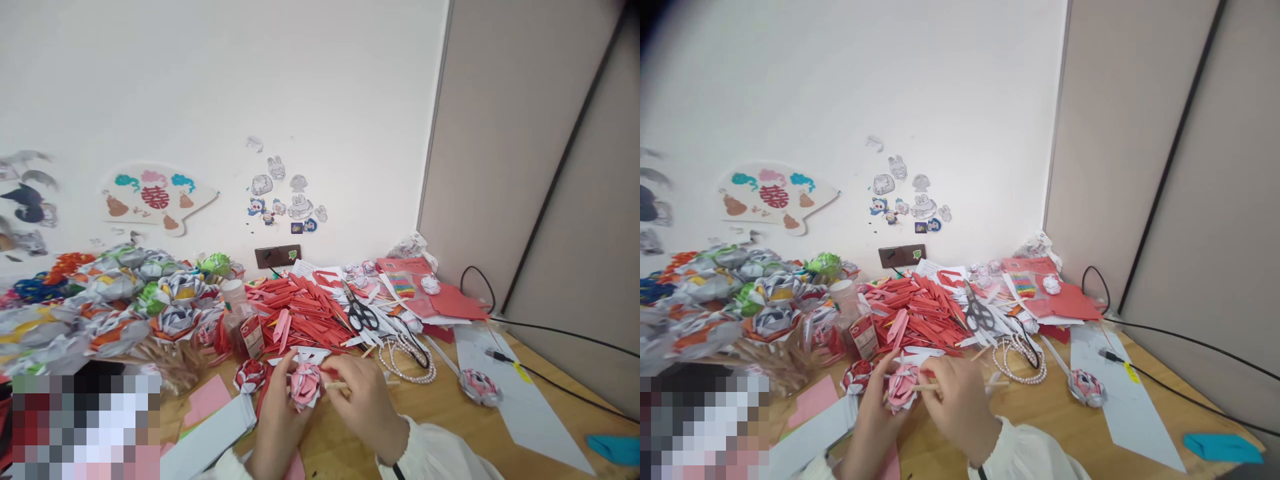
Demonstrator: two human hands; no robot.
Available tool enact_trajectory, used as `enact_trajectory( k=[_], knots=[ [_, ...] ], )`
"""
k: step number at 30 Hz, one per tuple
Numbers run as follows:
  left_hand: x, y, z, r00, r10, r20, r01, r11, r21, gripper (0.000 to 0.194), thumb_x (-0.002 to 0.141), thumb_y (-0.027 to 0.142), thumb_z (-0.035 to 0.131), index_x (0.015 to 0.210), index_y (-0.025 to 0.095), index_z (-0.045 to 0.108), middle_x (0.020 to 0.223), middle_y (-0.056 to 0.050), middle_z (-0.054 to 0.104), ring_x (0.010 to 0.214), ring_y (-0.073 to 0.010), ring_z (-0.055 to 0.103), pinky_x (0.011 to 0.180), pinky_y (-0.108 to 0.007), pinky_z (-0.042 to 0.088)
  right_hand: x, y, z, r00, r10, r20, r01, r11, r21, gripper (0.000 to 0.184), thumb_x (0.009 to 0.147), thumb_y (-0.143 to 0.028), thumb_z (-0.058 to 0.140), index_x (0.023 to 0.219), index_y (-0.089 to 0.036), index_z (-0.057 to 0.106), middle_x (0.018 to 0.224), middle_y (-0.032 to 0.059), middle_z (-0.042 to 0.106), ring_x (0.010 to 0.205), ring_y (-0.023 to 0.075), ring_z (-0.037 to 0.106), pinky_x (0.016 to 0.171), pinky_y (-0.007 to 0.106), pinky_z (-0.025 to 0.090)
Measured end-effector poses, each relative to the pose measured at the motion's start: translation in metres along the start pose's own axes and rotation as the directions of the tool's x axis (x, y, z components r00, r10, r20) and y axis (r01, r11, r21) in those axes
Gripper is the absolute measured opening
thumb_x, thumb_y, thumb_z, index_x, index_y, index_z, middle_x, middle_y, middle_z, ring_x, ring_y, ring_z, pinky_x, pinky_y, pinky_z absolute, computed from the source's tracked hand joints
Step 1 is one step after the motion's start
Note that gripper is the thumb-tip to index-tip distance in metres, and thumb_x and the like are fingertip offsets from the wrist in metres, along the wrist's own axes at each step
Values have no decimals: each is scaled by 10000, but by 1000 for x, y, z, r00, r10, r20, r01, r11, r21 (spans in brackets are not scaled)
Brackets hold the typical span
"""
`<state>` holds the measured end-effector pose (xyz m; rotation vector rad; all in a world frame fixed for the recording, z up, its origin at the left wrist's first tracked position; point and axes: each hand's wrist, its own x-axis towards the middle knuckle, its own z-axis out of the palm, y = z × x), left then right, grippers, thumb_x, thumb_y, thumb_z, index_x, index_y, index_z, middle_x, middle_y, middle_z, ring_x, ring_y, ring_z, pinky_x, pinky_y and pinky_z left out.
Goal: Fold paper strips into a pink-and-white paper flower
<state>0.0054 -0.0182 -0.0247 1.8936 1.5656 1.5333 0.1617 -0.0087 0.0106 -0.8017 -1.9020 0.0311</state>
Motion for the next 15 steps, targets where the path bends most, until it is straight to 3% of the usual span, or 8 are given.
enact_trajectory(
  k=[5, 15],
  knots=[
    [-1, -6, -1, 991, 124, -48, -119, 988, 100, 470, 730, 189, 559, 1182, 160, 434, 1139, -143, 576, 1043, -276, 588, 860, -450, 503, -1, 1, 3, 999, -36, 11, 36, 999, 2, 167, 892, -189, 428, 834, -216, 582, 736, -1, 672, 636, 162, 591, 586, 262, 357],
    [-3, -3, -2, 971, 230, -65, -213, 956, 202, 459, 714, 101, 510, 1167, 157, 460, 1072, -130, 620, 976, -255, 633, 793, -406, 544, -3, -5, 8, 997, -46, -59, 42, 998, -54, 177, 914, -210, 394, 891, -201, 569, 735, 23, 659, 636, 177, 584, 574, 272, 349]
  ],
)
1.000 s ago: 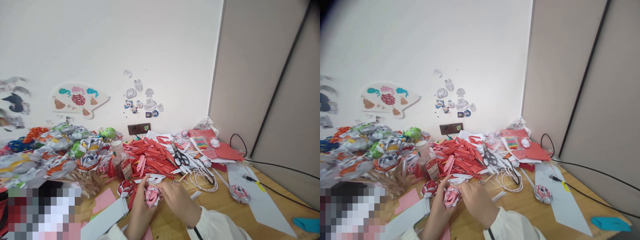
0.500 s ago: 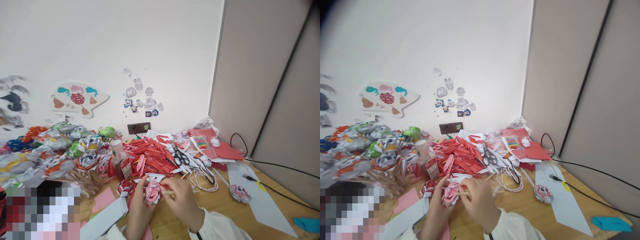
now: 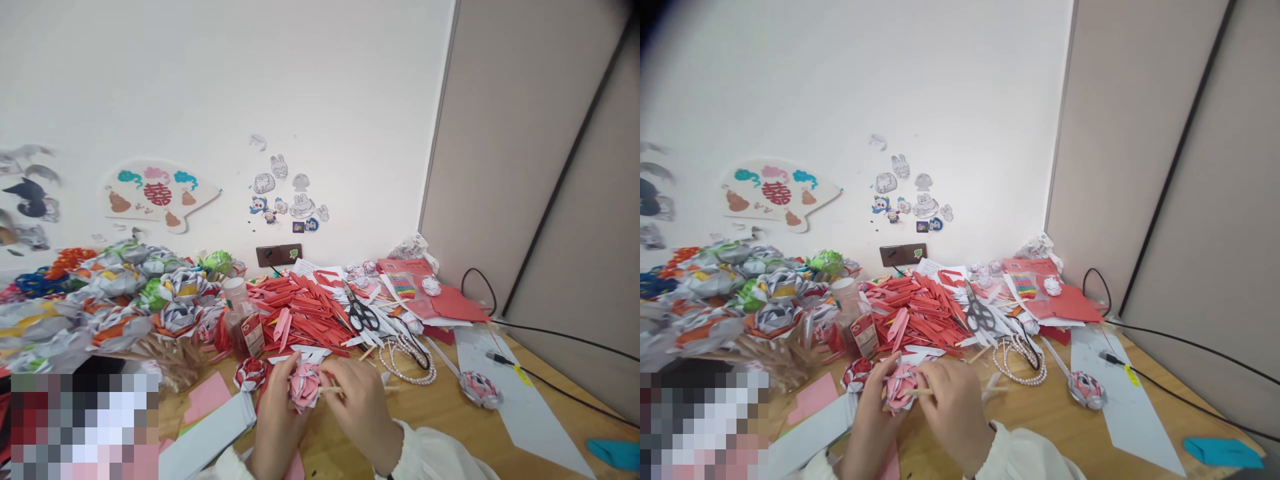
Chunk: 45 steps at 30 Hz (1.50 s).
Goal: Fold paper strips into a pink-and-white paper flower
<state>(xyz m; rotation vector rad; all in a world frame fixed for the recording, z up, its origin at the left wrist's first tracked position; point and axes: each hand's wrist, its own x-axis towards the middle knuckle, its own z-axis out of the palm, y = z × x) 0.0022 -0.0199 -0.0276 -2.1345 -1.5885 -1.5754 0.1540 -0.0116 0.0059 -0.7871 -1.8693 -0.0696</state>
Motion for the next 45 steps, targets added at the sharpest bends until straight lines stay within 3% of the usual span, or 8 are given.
enact_trajectory(
  k=[12, 21, 30, 40, 45],
  knots=[
    [-2, -2, 0, 999, 21, -24, -20, 1000, 13, 492, 714, 80, 500, 1193, 183, 452, 1049, -99, 607, 969, -237, 621, 793, -376, 536, 2, -2, -2, 1000, -1, -13, 0, 998, -57, 314, 972, -329, 324, 821, -194, 565, 671, 18, 628, 594, 173, 567, 544, 273, 337],
    [0, 2, -2, 995, 82, -56, -79, 996, 48, 470, 722, 78, 496, 1177, 182, 444, 1018, -95, 604, 933, -232, 627, 763, -365, 541, -2, -6, 1, 999, -13, -47, 10, 997, -74, 292, 979, -285, 317, 885, -195, 578, 698, 22, 647, 603, 167, 583, 557, 267, 352],
    [-1, 3, -3, 999, 31, -29, -30, 999, 22, 453, 737, 110, 502, 1178, 195, 449, 1018, -97, 610, 943, -247, 627, 767, -390, 531, 4, -5, -3, 995, 96, 21, -96, 995, 21, 299, 952, -347, 378, 774, -196, 566, 601, -6, 614, 527, 141, 566, 494, 236, 356],
    [-1, 2, -3, 999, 35, -34, -35, 999, 9, 461, 715, 87, 493, 1168, 168, 473, 1017, -105, 626, 953, -250, 622, 793, -388, 521, 1, -10, -3, 995, -93, -32, 86, 980, -182, 330, 977, -209, 297, 876, -166, 608, 632, 36, 637, 586, 164, 596, 545, 273, 393],
    [-1, 4, -5, 1000, 26, -7, -26, 1000, -1, 475, 708, 122, 534, 1177, 168, 469, 1048, -115, 623, 983, -265, 616, 807, -401, 516, -4, -7, 2, 988, -153, -3, 145, 942, -303, 317, 963, -130, 287, 993, -140, 602, 670, 53, 643, 585, 176, 586, 539, 296, 391]
  ],
)
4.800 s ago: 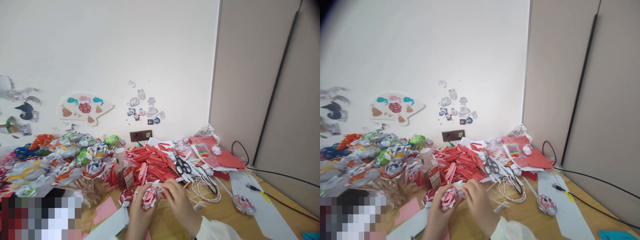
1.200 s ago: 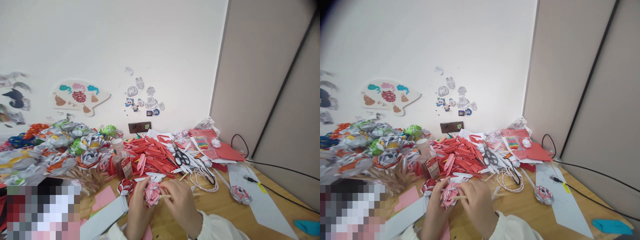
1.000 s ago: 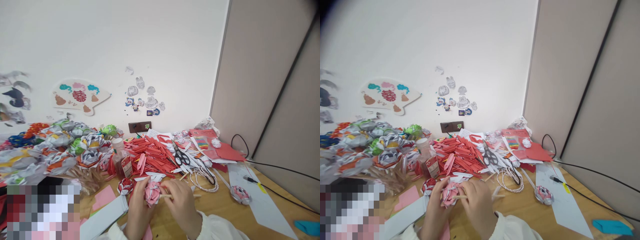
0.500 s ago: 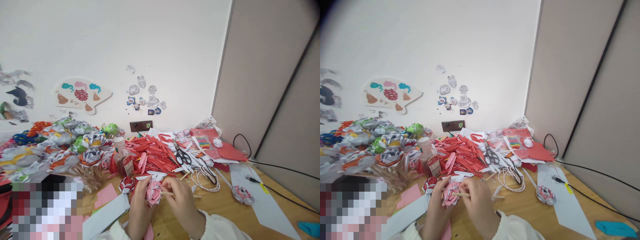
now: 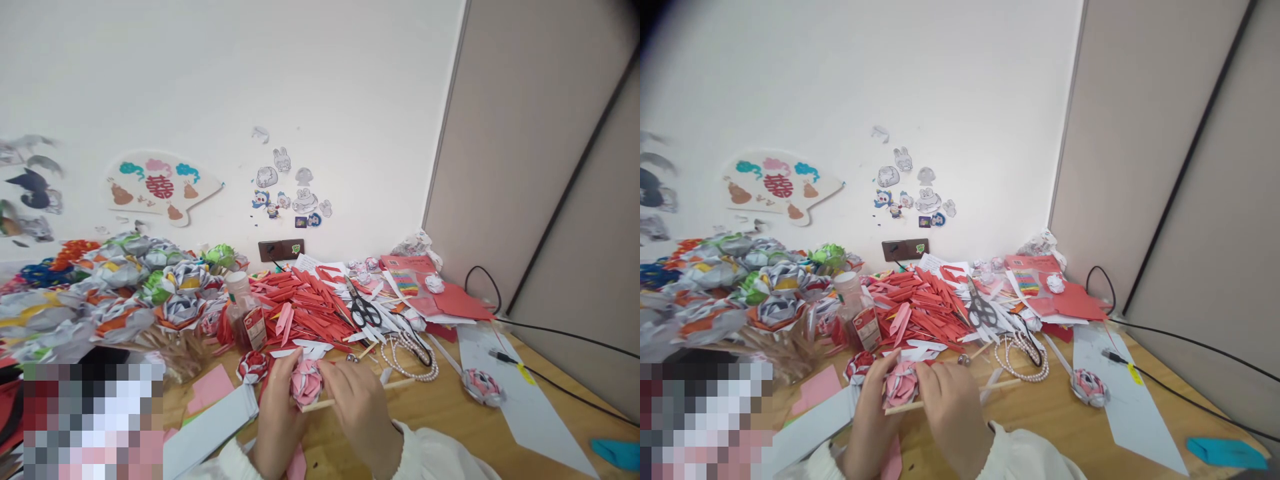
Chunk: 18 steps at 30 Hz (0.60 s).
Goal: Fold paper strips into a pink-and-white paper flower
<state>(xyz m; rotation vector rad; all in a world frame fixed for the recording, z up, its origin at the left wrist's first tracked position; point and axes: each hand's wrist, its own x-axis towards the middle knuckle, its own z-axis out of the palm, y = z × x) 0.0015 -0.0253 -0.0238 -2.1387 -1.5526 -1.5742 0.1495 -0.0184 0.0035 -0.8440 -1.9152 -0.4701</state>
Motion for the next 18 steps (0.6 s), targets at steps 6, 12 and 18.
enact_trajectory(
  k=[6, 12, 18],
  knots=[
    [0, -4, 1, 1000, -7, 18, 7, 1000, -10, 451, 738, 170, 528, 1184, 169, 466, 1070, -130, 623, 988, -275, 618, 812, -419, 513, 4, 3, -3, 999, -16, 29, 15, 998, 57, 350, 979, -172, 262, 998, -143, 611, 659, 50, 648, 575, 169, 594, 520, 285, 395],
    [1, -3, 1, 1000, 15, -11, -16, 999, -28, 480, 715, 138, 530, 1189, 171, 467, 1054, -131, 629, 976, -274, 625, 801, -410, 521, 7, 1, -6, 993, 114, -19, -109, 978, 178, 285, 970, -255, 350, 900, -171, 613, 690, 45, 662, 609, 168, 613, 560, 273, 424],
    [-2, -7, 3, 999, -40, -21, 38, 998, -59, 467, 714, 98, 497, 1175, 176, 498, 1082, -123, 626, 1024, -272, 605, 853, -425, 500, 2, -1, -4, 999, 34, 6, -35, 989, 142, 344, 975, -202, 267, 1006, -148, 605, 684, 59, 657, 600, 182, 609, 540, 281, 407]
  ],
)
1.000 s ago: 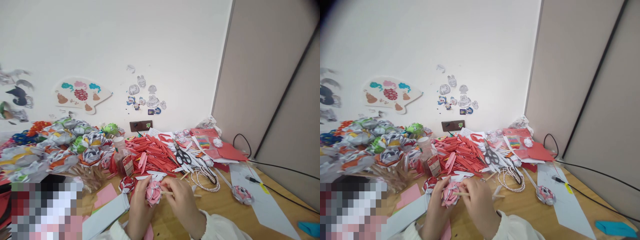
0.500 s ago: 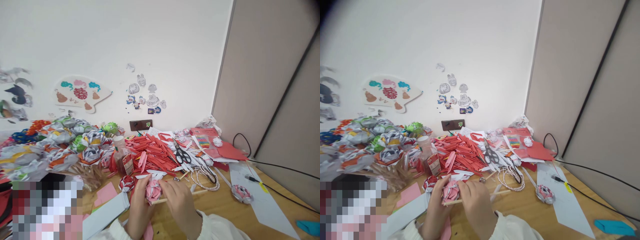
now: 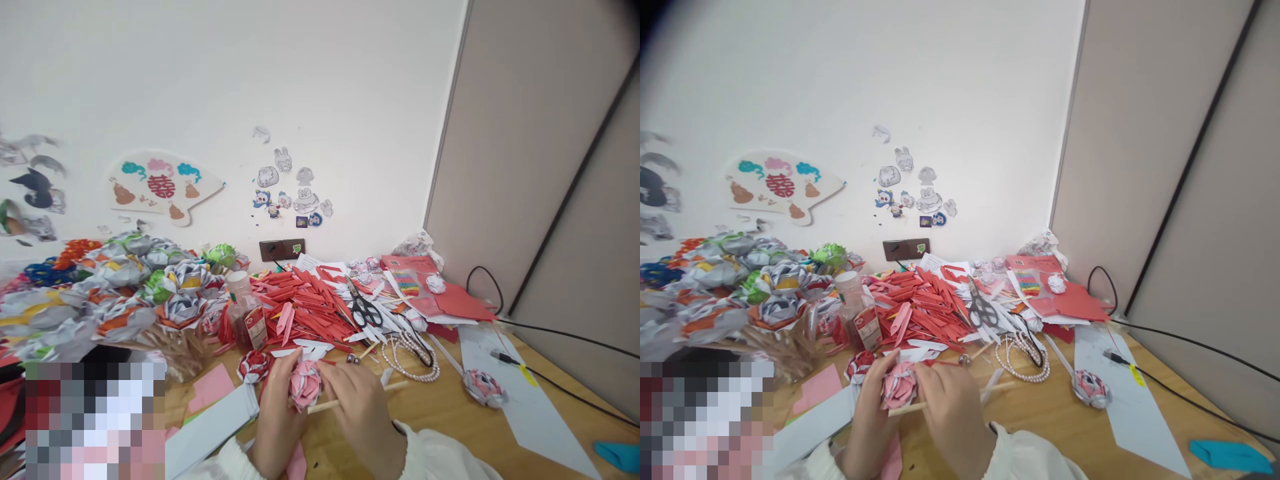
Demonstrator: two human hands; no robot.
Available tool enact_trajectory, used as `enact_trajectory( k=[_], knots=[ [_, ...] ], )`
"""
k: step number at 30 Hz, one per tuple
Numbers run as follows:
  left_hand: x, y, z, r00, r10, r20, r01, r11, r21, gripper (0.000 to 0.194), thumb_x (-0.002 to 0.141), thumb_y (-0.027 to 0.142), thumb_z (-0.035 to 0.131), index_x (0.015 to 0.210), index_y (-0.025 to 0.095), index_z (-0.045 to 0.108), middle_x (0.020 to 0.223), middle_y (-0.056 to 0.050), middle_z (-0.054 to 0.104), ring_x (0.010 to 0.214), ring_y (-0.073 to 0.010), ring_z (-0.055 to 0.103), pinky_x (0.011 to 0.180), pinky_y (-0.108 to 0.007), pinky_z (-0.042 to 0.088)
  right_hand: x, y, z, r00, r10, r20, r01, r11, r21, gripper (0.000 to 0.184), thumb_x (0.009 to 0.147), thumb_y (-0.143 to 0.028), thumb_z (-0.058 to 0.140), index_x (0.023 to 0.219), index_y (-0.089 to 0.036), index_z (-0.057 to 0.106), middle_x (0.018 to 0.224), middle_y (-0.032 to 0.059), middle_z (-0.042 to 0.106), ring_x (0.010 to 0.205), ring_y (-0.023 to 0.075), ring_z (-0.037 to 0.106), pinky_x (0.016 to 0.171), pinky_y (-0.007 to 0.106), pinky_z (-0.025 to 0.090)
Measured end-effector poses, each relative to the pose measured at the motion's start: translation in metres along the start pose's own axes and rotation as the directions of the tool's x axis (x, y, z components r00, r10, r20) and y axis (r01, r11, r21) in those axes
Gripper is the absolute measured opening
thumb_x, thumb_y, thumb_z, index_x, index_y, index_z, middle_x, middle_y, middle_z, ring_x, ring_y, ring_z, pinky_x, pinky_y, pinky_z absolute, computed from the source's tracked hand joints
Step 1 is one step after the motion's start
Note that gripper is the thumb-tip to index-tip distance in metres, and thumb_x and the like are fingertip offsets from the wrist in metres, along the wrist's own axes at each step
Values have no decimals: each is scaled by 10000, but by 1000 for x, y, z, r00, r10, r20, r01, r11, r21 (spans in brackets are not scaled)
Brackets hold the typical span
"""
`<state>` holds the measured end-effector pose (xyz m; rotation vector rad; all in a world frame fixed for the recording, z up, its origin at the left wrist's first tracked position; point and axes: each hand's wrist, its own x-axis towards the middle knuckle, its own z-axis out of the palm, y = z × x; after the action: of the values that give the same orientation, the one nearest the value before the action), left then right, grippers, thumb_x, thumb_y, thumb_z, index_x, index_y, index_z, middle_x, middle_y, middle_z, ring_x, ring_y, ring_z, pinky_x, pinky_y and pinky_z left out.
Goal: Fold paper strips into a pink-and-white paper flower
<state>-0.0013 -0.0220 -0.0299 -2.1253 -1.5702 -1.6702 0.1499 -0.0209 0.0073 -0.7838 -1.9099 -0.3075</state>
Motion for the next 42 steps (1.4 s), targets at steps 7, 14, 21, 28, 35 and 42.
enact_trajectory(
  k=[7, 14, 21, 28, 35, 42],
  knots=[
    [8, 8, -5, 997, -66, 35, 68, 995, -68, 472, 718, 184, 607, 1183, 208, 525, 1091, -99, 591, 1037, -264, 586, 865, -410, 489, 3, 11, -10, 982, 187, 27, -189, 969, 159, 306, 957, -381, 332, 1094, -157, 489, 673, 10, 587, 555, 159, 562, 515, 259, 398],
    [15, 6, -4, 978, -111, 176, 134, 983, -126, 487, 719, 159, 602, 1194, 257, 553, 1112, -76, 646, 1055, -251, 595, 885, -393, 489, 10, 22, -17, 974, 222, 48, -227, 953, 199, 285, 972, -327, 263, 890, -183, 495, 662, 6, 565, 546, 147, 542, 507, 247, 386],
    [9, 7, -2, 972, -150, 180, 173, 978, -117, 469, 673, 93, 584, 1130, 199, 564, 1110, -90, 667, 1022, -247, 619, 889, -413, 488, 8, 29, -9, 978, 128, 164, -158, 971, 180, 280, 962, -294, 377, 893, -206, 634, 775, 32, 613, 702, 157, 571, 622, 252, 430],
    [17, 14, -8, 970, -10, 242, 14, 1000, -14, 509, 647, 79, 549, 1137, 211, 583, 1024, -93, 698, 944, -271, 637, 811, -416, 515, 12, 32, -15, 985, 20, 171, -40, 993, 112, 258, 944, -282, 433, 891, -208, 675, 756, 31, 606, 674, 145, 561, 602, 241, 421],
    [16, 9, -8, 944, 64, 324, -80, 996, 36, 607, 658, 65, 550, 1247, 205, 513, 1079, -110, 676, 963, -268, 622, 824, -407, 501, 14, 36, -20, 981, -56, 186, 30, 990, 139, 266, 948, -280, 425, 890, -192, 669, 769, 37, 616, 691, 149, 559, 615, 247, 426],
    [14, 7, -6, 932, 48, 359, -68, 997, 43, 666, 661, 39, 513, 1304, 204, 455, 1103, -103, 653, 990, -259, 590, 858, -422, 476, 8, 32, -14, 988, -37, 150, 23, 995, 96, 220, 908, -176, 430, 880, -191, 648, 779, 43, 618, 686, 163, 556, 606, 262, 389]
  ],
)
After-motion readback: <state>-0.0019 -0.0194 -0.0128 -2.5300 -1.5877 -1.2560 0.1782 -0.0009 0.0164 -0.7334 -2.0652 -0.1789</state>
